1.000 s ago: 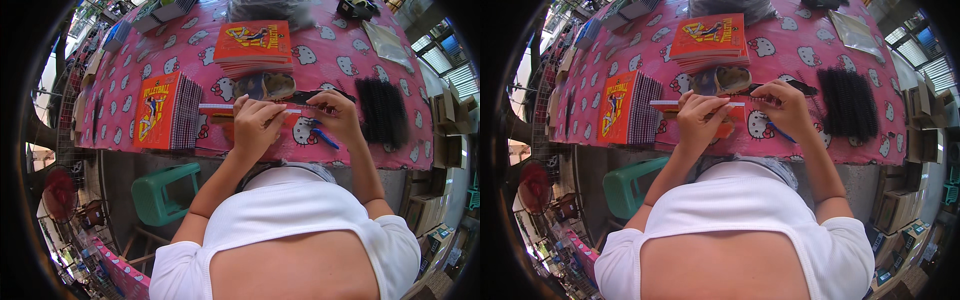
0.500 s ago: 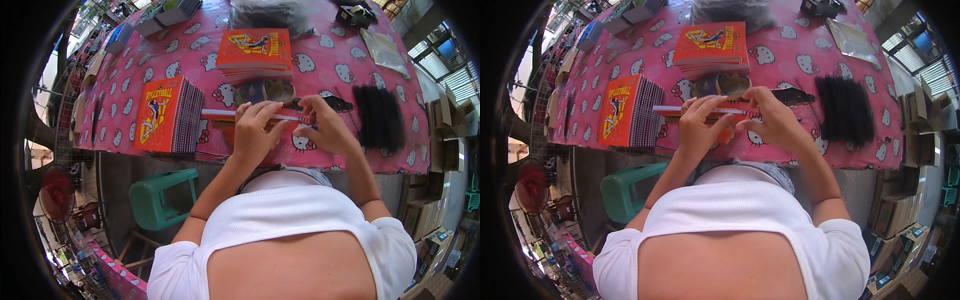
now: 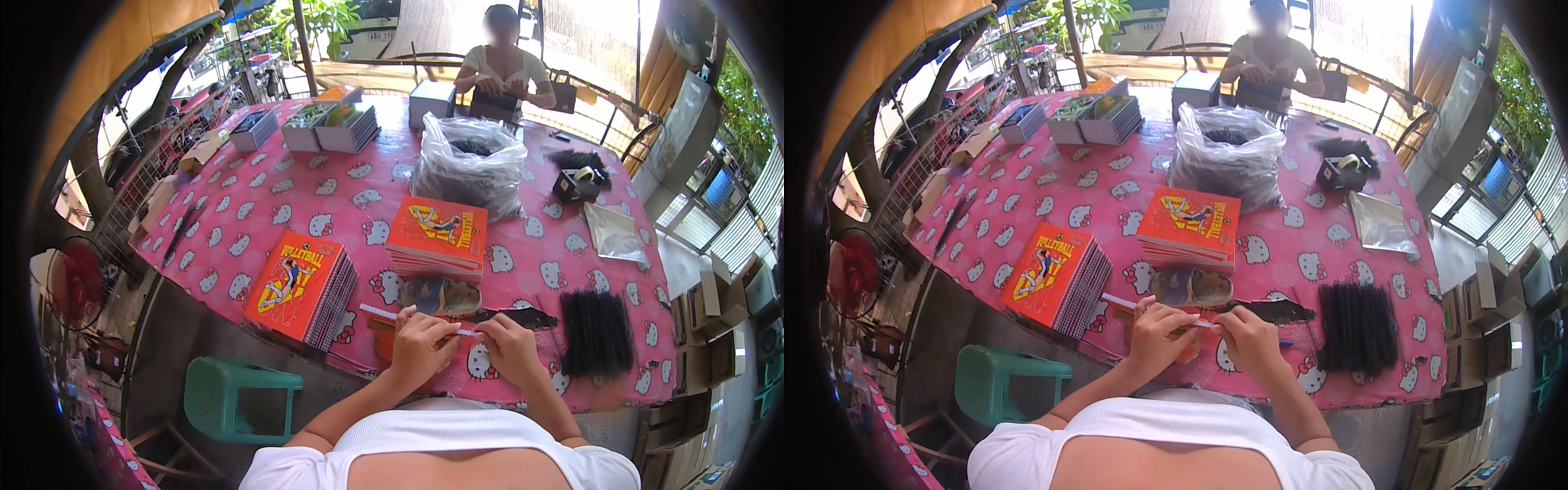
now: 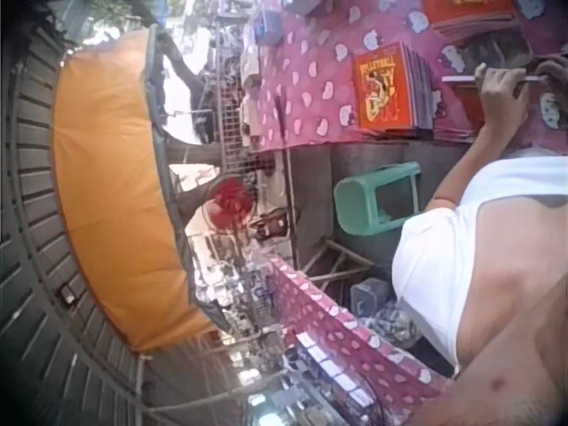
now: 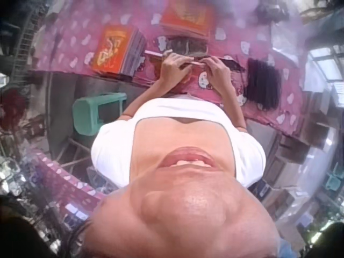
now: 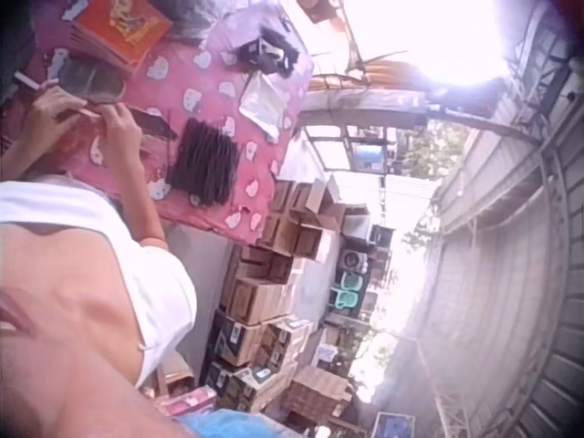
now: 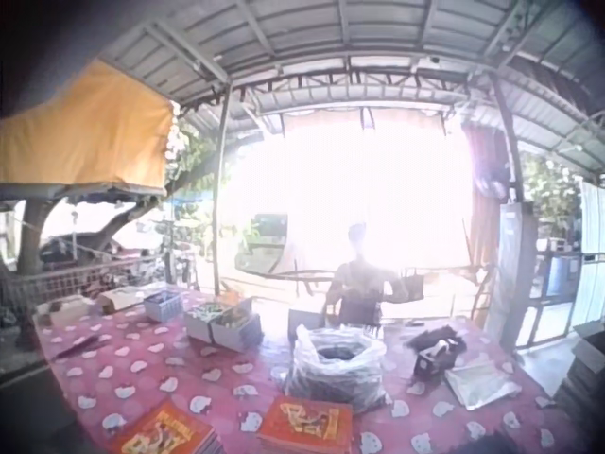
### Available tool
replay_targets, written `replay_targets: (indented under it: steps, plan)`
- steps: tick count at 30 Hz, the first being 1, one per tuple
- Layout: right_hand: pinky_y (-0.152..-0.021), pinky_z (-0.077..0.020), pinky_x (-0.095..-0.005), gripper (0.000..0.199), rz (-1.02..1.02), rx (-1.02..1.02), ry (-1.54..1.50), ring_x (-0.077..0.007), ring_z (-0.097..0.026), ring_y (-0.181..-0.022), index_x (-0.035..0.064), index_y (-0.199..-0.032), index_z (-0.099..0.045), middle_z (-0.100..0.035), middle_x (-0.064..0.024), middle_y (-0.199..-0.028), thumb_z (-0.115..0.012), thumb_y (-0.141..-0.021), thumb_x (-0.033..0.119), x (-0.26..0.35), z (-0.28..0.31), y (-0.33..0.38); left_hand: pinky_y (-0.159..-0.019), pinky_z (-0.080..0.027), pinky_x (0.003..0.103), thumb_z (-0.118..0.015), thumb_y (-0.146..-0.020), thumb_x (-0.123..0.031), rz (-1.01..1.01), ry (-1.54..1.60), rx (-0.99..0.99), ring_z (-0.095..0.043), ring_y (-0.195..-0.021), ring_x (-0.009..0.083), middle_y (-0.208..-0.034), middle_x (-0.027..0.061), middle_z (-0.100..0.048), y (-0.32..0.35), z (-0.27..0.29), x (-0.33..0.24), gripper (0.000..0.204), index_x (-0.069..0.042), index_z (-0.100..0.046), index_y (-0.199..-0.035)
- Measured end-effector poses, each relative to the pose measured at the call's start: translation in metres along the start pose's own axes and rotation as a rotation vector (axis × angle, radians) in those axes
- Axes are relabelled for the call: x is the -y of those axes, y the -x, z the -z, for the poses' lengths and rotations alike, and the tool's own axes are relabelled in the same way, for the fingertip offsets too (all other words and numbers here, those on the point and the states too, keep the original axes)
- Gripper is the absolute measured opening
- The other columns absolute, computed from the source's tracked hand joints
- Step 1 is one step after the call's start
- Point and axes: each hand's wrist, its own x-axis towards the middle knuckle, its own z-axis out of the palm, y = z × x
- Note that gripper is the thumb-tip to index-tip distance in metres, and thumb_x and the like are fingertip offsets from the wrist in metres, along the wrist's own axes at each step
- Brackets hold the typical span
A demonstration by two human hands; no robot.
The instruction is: The person prepares notebooks by inserting a spiral binding through pre-punched holes and then uses a blue tool to crimp the ends of the wire.
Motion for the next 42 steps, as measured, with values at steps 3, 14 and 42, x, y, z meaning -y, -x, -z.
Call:
replay_targets:
  steps: [3,14,42]
  plan:
    - [-0.056,-0.0479,-0.0391,0.011,-0.023,-0.022,-0.022,-0.0276,-0.061,-0.070,0.0102,-0.086,-0.063,-0.059,-0.0068,-0.078,-0.066,-0.082,0.021,0.005,0.001,-0.005,-0.092,-0.036,0.039,-0.078,-0.066,-0.014,0.049,0.024,-0.020,-0.061,-0.077,0.0171,-0.078,0.0004,-0.067,-0.002,0.001,-0.003,0.020,-0.013,-0.069,-0.084]
    - [-0.067,-0.0463,-0.0404,0.014,-0.069,-0.056,0.010,-0.0302,-0.057,-0.084,0.0083,-0.088,-0.061,-0.056,-0.0081,-0.082,-0.067,-0.079,0.016,0.017,-0.003,-0.007,-0.087,-0.038,0.037,-0.076,-0.068,-0.010,-0.044,0.050,-0.074,-0.062,-0.079,0.0165,-0.083,-0.0003,-0.069,0.001,0.003,0.003,0.011,-0.011,-0.067,-0.075]
    - [-0.076,-0.0521,-0.0419,0.037,-0.319,0.151,-0.108,-0.0361,-0.062,-0.094,0.0060,-0.102,-0.054,-0.063,-0.0181,-0.102,-0.068,-0.075,0.028,-0.101,-0.060,-0.050,-0.086,-0.038,0.037,-0.081,-0.063,-0.022,0.030,-0.028,-0.007,-0.061,-0.078,0.0187,-0.074,0.0020,-0.065,-0.004,0.016,0.004,0.023,-0.010,-0.067,-0.076]
